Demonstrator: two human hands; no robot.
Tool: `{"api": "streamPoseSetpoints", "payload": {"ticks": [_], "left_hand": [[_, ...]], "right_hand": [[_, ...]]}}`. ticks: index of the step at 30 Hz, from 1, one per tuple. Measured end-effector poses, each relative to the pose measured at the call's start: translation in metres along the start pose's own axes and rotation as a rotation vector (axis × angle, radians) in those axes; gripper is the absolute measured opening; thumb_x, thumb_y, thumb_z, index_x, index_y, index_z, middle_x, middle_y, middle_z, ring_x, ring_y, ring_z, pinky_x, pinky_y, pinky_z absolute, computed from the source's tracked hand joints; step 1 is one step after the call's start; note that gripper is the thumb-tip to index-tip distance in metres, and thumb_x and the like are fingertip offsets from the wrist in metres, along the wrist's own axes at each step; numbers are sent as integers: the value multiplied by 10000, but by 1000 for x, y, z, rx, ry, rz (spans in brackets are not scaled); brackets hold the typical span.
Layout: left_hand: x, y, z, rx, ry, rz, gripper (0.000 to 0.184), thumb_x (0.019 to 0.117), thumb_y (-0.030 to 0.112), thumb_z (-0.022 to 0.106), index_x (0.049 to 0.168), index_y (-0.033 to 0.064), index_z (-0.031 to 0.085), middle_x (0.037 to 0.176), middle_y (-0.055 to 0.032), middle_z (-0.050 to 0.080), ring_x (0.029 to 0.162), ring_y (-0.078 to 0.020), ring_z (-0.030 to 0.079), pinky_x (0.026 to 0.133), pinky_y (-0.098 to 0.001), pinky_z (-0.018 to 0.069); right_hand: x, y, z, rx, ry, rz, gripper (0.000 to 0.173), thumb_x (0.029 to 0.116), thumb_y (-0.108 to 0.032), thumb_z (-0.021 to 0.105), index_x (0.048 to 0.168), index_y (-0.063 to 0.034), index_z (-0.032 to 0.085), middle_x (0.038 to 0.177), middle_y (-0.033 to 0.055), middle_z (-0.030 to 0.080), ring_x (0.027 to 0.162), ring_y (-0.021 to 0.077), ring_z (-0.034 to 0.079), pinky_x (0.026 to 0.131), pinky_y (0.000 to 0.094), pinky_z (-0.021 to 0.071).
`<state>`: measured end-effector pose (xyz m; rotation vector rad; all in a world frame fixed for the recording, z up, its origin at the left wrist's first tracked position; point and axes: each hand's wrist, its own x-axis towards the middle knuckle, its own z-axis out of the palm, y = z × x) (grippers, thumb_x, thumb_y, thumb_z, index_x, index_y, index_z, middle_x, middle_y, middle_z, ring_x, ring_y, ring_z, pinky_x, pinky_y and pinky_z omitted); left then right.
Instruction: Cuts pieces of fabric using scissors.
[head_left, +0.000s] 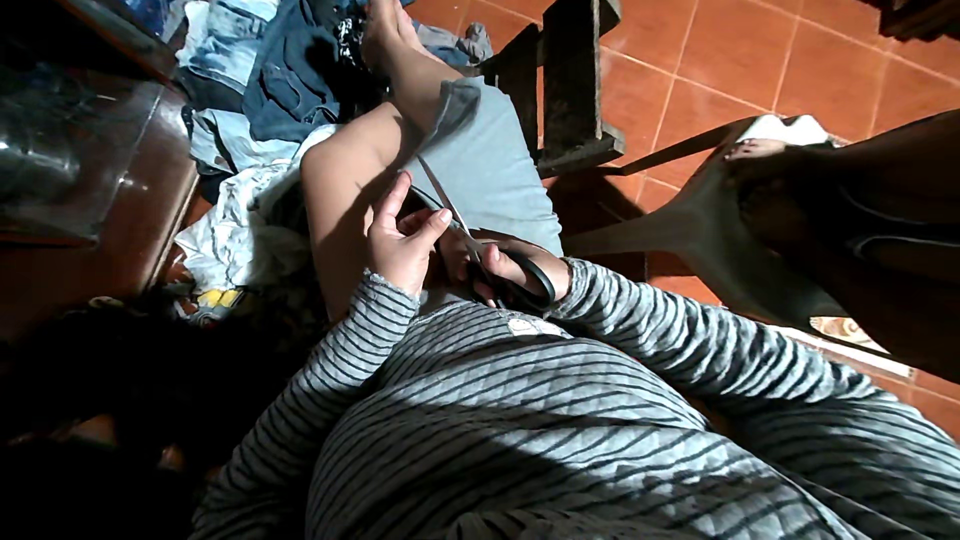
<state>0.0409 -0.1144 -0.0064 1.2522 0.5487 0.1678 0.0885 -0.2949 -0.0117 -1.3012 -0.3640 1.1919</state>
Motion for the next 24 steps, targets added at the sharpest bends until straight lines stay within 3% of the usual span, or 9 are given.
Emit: {"api": "streamPoseSetpoints", "payload": {"ticks": [4,11,13,16,20,24], "left_hand": [[2,-3,-1,19,-6,45,777,830,-76,759,1529,32,437,1578,-121,403,1027,-116,670,848,-269,589],[2,-3,-2,40,8,43,901,812,-72,779,1589,89,350,1641,-120,300,1050,-125,672,839,-269,594],[3,-6,-3,53,11,75,953,793,-56,794,1601,84,308,1640,-139,288,1146,-132,636,878,-260,576],[4,-9,-5,63,7,113,1028,780,-34,810,1622,99,235,1637,-171,279,1259,-175,589,912,-277,575],[3,-9,-5,36,24,83,1055,765,-61,809,1623,123,223,1581,-167,336,1075,-144,646,823,-258,582],[2,-7,-6,54,9,86,1044,775,-62,802,1621,120,218,1579,-155,344,1009,-114,653,789,-239,576]], "right_hand": [[-2,0,5,29,60,31,504,932,-600,602,916,-97,636,634,-58,604,534,31,585,531,191,521],[1,1,2,0,35,13,544,925,-629,592,940,-87,633,646,-54,608,547,41,595,542,204,532],[1,0,3,6,46,20,549,907,-638,620,917,-89,634,627,-54,605,527,37,586,521,197,520],[1,-3,6,20,80,74,439,952,-512,613,873,-81,634,598,-50,588,500,37,571,499,194,510],[1,-4,7,34,93,73,387,975,-446,601,866,-77,642,588,-52,584,489,32,566,490,190,506],[4,-1,6,64,96,32,371,976,-447,606,910,-83,639,623,-46,610,523,36,590,523,189,524]]}}
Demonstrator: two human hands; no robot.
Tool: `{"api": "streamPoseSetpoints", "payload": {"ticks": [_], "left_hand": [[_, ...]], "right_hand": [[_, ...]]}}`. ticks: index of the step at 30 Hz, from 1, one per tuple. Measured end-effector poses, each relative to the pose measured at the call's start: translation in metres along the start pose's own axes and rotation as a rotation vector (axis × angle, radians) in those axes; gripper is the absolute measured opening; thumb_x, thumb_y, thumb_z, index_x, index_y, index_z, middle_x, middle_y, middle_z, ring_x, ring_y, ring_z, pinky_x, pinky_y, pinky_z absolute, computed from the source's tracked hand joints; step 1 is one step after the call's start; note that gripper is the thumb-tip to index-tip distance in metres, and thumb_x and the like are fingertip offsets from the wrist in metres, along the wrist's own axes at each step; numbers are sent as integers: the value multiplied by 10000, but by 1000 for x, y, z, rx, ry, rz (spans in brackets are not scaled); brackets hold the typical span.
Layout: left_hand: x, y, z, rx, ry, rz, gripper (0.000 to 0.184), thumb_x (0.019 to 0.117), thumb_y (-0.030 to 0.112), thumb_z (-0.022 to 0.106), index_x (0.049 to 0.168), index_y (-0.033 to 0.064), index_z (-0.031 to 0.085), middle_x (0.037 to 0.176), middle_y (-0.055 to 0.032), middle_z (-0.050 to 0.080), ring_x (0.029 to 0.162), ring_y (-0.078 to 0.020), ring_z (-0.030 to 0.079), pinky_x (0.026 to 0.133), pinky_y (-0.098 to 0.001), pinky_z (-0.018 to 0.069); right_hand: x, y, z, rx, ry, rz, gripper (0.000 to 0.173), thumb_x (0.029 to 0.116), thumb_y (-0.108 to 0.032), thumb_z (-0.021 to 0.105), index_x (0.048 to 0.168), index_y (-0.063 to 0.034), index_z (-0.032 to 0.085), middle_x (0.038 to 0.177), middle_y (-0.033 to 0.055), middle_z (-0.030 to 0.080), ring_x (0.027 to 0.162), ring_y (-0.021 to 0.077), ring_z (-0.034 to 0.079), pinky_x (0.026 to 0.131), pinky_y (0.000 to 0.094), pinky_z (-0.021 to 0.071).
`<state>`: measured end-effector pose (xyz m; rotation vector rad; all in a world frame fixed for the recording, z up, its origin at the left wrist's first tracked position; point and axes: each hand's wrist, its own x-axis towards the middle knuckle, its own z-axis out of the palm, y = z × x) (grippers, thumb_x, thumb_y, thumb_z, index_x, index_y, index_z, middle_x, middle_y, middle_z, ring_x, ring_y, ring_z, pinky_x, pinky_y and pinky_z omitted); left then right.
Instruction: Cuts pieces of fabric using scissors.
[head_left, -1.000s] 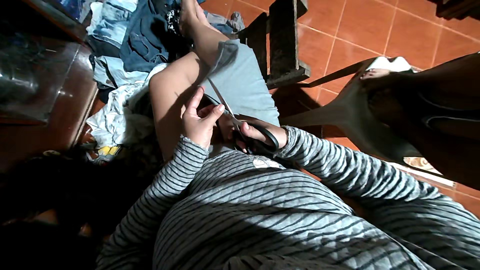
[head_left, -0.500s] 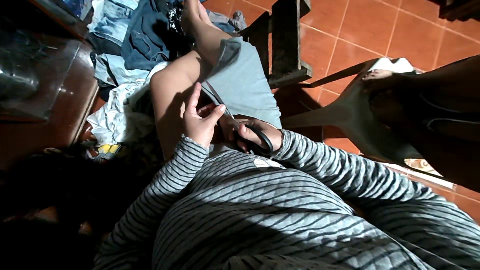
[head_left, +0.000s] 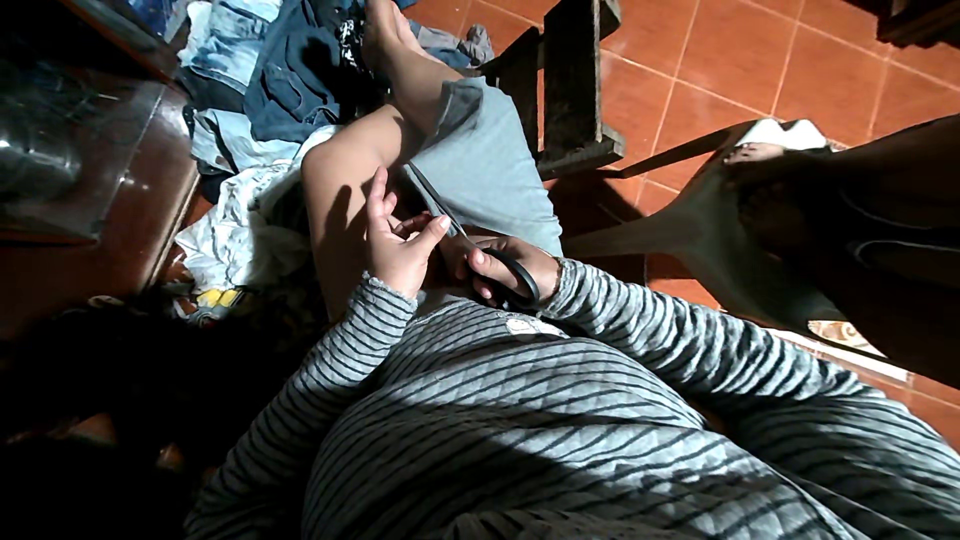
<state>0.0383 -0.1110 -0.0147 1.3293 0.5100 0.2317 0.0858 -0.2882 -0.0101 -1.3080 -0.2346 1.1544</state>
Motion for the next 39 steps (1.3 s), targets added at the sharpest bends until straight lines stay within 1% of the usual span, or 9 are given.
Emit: {"api": "streamPoseSetpoints", "payload": {"ticks": [4,7,14,17,19,23,26,31,39], "left_hand": [[-6,0,5,42,-48,7,1068,750,-96,807,1620,109,223,1591,-169,333,1022,-106,659,807,-238,576],[-6,3,4,31,-47,20,1065,748,-115,800,1617,95,221,1584,-174,345,997,-99,669,799,-229,580],[-9,0,-2,82,-66,4,1007,789,-53,802,1609,135,247,1620,-122,311,1010,-105,659,794,-252,578],[-8,0,-3,58,-50,-3,963,761,-80,779,1581,92,306,1503,-157,430,975,-108,646,779,-237,565],[-8,0,-7,61,-76,-14,795,790,-74,734,1508,51,417,1349,-129,562,934,-105,643,784,-252,560],[-3,8,-18,36,-77,-41,355,879,-42,622,1231,-15,652,1045,-61,677,823,-94,647,714,-255,566],[1,20,-26,13,-9,-96,276,925,-45,593,1185,0,675,1031,-50,680,840,-95,661,738,-259,577],[2,22,-30,-7,1,-104,235,938,-43,588,1153,-4,674,1004,-48,669,763,-86,626,681,-230,549],[0,17,-35,9,-60,-5,240,887,-58,582,1097,0,682,919,-16,683,745,-82,651,691,-250,576]], "right_hand": [[3,-4,1,34,7,1,442,976,-511,565,981,-75,637,647,-42,615,547,44,602,553,197,539],[6,-4,0,67,-13,-2,459,925,-556,639,945,-97,636,628,-49,609,525,38,593,530,189,530],[6,-1,0,50,13,-36,358,949,-455,649,920,-98,657,628,-37,620,490,35,573,482,190,515],[5,-2,-1,53,9,-26,333,952,-423,656,925,-91,658,631,-39,629,491,36,583,490,186,524],[6,0,-4,41,-40,-49,350,947,-449,655,957,-99,651,678,-39,641,527,39,595,516,189,532],[2,1,-17,8,-219,-27,681,887,-731,586,1125,-92,592,785,-26,645,675,76,643,630,226,558],[-5,-3,-29,75,-346,32,665,889,-737,583,1125,-115,596,825,-20,664,738,103,679,699,255,585],[-9,-23,-35,2,-417,111,638,906,-722,574,1129,-125,594,783,-46,642,654,80,668,627,235,598],[9,-37,-31,-165,-279,130,619,954,-678,489,1090,-89,624,730,-35,648,609,81,662,570,234,582]]}}
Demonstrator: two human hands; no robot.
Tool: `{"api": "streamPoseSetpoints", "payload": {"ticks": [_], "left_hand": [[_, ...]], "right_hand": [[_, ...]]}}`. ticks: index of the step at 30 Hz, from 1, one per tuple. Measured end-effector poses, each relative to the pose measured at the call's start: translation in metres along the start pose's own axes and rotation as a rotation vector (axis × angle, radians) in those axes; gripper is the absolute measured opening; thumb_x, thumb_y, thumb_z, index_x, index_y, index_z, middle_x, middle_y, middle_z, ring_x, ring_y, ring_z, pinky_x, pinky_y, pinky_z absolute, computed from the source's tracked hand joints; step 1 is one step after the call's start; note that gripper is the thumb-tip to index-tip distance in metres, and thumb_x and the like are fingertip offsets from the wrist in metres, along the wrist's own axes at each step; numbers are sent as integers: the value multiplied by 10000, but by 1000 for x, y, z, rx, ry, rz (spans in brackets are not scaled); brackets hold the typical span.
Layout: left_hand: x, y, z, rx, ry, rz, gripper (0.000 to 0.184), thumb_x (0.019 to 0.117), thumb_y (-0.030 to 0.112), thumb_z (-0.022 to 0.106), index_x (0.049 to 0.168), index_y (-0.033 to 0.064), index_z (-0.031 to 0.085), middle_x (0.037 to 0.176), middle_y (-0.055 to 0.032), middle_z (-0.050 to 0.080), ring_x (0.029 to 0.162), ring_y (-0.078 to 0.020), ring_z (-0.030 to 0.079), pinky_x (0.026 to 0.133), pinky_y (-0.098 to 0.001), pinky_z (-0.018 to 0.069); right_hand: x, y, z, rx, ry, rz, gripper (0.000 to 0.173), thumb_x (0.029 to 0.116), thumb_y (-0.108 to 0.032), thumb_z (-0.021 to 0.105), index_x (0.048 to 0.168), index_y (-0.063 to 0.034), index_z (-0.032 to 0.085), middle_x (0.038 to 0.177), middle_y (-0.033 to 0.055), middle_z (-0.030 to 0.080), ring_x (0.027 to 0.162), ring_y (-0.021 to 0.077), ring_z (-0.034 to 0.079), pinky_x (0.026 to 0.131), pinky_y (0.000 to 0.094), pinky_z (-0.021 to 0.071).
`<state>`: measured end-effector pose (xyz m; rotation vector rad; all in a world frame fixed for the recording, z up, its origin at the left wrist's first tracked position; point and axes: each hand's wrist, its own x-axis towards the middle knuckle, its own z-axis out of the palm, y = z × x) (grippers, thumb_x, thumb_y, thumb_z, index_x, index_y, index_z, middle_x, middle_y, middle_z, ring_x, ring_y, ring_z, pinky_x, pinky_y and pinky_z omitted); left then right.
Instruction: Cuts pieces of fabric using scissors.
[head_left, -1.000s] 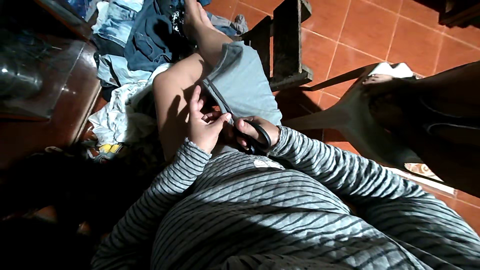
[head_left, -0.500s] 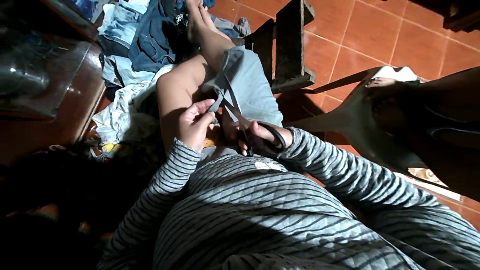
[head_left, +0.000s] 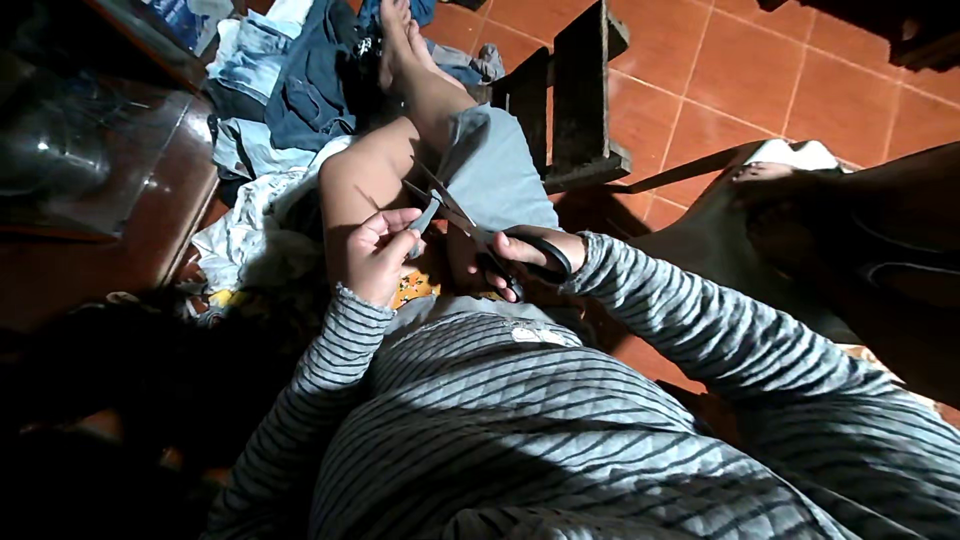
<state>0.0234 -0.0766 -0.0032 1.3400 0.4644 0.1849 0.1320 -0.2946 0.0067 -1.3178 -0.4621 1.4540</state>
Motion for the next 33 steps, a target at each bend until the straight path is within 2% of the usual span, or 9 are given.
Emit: {"api": "streamPoseSetpoints", "payload": {"ticks": [3,6,11,14,17,19,24,28,33], "left_hand": [[-2,4,0,0,16,-12,232,880,-72,577,1067,16,684,877,3,684,706,-61,643,645,-218,562],[-1,3,-1,4,11,13,223,881,-75,578,1056,15,683,863,9,682,698,-56,638,644,-212,558],[3,1,-9,81,5,89,213,870,-51,575,1034,24,689,813,44,680,659,-27,619,615,-190,537],[4,1,-9,88,14,118,209,853,-56,566,1006,29,680,773,60,653,616,-16,595,596,-185,533],[3,3,-8,109,6,149,206,844,-62,559,995,25,669,751,61,655,606,-8,596,586,-178,529],[2,4,-8,141,1,160,202,843,-54,565,993,31,671,771,62,660,633,-9,614,608,-181,545],[1,4,-8,156,-7,195,211,823,-57,563,976,40,670,784,69,674,626,0,613,601,-176,543],[0,4,-10,153,-18,214,219,823,-59,560,979,47,671,781,73,671,617,1,606,588,-172,537],[-1,6,-10,163,-43,224,216,824,-35,563,992,38,678,799,72,665,612,11,586,576,-163,515]], "right_hand": [[5,-3,-2,-40,19,-52,550,970,-628,497,1028,-96,623,704,-43,628,580,66,637,542,214,558],[8,-3,-4,-15,38,-59,572,906,-679,596,973,-111,629,668,-42,613,535,59,613,497,207,539],[9,-1,-10,1,68,-63,475,885,-561,708,934,-94,637,623,-21,607,483,74,598,453,219,528],[8,4,-10,23,35,-111,487,862,-578,735,979,-116,635,698,-46,649,583,53,640,540,198,551],[6,10,-9,127,-13,-142,669,834,-693,698,1143,-105,611,844,-40,680,760,92,688,722,259,598],[6,14,-7,187,-27,-137,737,815,-733,684,1186,-102,603,881,-22,686,786,116,699,745,283,609],[6,15,-8,162,-44,-178,670,853,-689,681,1184,-113,593,861,-37,673,763,98,693,714,259,605],[10,15,-6,139,-17,-231,716,813,-695,721,1175,-89,604,821,-41,666,725,85,674,677,249,589],[14,6,-10,-101,41,-264,703,806,-717,703,1107,-87,616,763,-78,645,639,22,619,583,203,540]]}}
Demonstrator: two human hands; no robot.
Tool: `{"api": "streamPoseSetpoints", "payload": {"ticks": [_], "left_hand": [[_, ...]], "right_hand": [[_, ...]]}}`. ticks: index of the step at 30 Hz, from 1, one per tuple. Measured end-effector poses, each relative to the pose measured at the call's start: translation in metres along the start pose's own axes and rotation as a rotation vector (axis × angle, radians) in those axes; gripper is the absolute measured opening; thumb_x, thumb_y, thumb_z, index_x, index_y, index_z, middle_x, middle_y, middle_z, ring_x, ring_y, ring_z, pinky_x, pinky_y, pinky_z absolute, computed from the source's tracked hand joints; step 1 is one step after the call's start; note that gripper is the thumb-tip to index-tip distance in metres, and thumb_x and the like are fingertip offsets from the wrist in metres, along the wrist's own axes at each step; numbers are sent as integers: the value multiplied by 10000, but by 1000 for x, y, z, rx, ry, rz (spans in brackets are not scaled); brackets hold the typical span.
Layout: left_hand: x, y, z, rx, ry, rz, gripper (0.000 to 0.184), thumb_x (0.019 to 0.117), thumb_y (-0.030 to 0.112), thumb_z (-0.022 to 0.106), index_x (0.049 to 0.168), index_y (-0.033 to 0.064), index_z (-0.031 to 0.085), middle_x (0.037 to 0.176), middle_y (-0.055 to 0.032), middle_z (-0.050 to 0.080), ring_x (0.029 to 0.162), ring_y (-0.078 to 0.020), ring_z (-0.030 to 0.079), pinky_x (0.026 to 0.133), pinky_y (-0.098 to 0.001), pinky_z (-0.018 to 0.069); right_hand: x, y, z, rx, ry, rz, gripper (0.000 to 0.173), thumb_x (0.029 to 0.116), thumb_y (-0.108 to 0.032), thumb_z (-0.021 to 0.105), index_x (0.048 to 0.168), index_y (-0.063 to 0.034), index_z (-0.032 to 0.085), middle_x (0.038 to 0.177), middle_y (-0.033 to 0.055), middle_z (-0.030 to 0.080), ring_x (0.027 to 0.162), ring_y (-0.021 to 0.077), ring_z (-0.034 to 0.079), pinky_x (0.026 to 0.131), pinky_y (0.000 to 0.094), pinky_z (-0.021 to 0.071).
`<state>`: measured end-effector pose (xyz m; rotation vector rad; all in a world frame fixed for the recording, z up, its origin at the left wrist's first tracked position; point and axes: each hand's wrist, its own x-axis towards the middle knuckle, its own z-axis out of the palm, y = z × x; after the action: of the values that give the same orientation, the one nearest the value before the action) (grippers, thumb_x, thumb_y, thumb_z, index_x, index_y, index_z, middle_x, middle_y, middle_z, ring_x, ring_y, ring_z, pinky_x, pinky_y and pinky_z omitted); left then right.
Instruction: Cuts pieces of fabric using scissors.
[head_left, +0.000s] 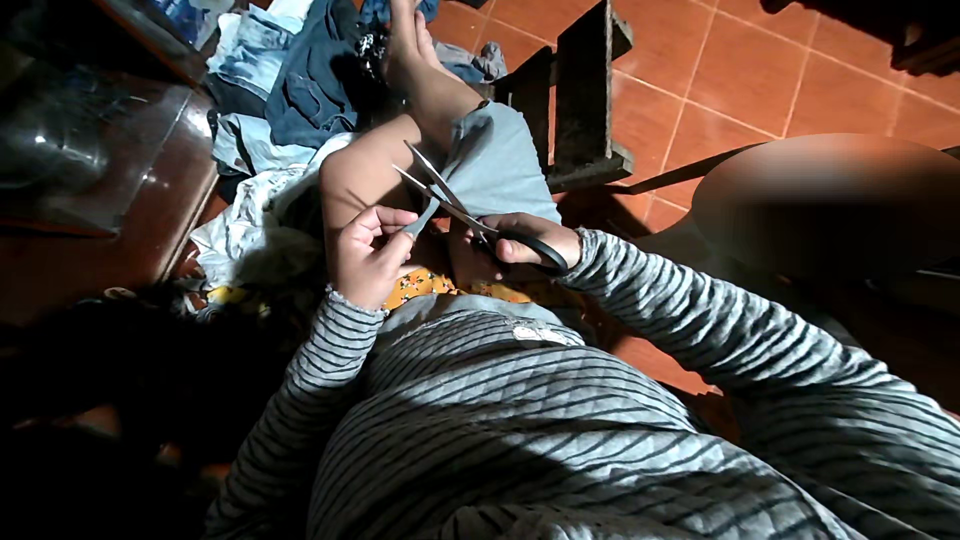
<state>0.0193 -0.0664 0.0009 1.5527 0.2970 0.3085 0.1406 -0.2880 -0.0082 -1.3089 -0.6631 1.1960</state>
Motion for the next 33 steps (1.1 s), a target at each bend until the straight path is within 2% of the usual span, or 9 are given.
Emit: {"api": "streamPoseSetpoints", "payload": {"ticks": [6,12,15,20,25,27,30,32,33], "left_hand": [[-1,-1,1,-4,-21,24,208,810,-32,564,968,55,669,820,72,665,639,6,596,599,-170,525],[7,-5,6,36,-44,-80,211,866,-33,454,961,34,629,718,62,567,517,18,481,500,-147,432],[15,-13,6,98,-41,-107,235,903,-12,395,900,54,620,688,71,516,500,20,379,481,-158,333],[19,-14,14,146,-11,-54,275,902,-10,342,821,82,588,718,74,534,515,24,356,476,-159,287],[28,-22,22,117,-44,13,271,855,34,331,656,158,468,607,96,468,505,19,383,473,-179,300],[31,-21,24,108,-73,-59,305,900,81,309,657,188,459,594,114,439,475,23,336,450,-171,270],[33,-24,24,96,-98,-96,256,923,122,371,712,189,498,589,128,410,459,30,316,436,-158,267],[32,-26,19,117,-134,-29,107,901,66,469,892,78,575,635,88,429,499,20,365,476,-157,316],[31,-26,17,154,-141,11,170,857,26,519,1009,14,595,666,68,467,540,17,414,517,-159,358]], "right_hand": [[5,4,-3,225,-58,-15,546,876,-599,719,1054,-90,639,735,-48,658,580,58,635,528,216,555],[-14,11,8,190,-178,120,690,850,-710,668,1154,-97,579,820,-48,669,693,95,687,650,258,605],[-33,14,-1,140,-239,151,708,864,-711,651,1206,-94,590,886,-56,678,740,73,681,670,235,596],[-68,7,-13,143,-237,232,684,858,-708,662,1177,-104,620,866,-62,681,710,65,679,646,234,596],[-85,10,-20,170,-284,181,672,860,-679,682,1192,-98,622,877,-60,671,715,65,673,644,244,591],[-90,9,-20,133,-214,95,658,861,-677,683,1185,-106,633,854,-72,676,720,52,672,658,233,584],[-95,-1,-10,-79,141,-40,551,834,-609,755,1120,-144,682,819,-93,673,710,15,635,650,204,553],[-91,-3,-5,-205,341,-88,549,797,-549,817,1114,-123,677,834,-72,672,715,24,632,647,213,554],[-89,-2,-5,-222,373,-107,555,796,-537,819,1125,-116,671,837,-67,668,713,27,629,643,215,552]]}}
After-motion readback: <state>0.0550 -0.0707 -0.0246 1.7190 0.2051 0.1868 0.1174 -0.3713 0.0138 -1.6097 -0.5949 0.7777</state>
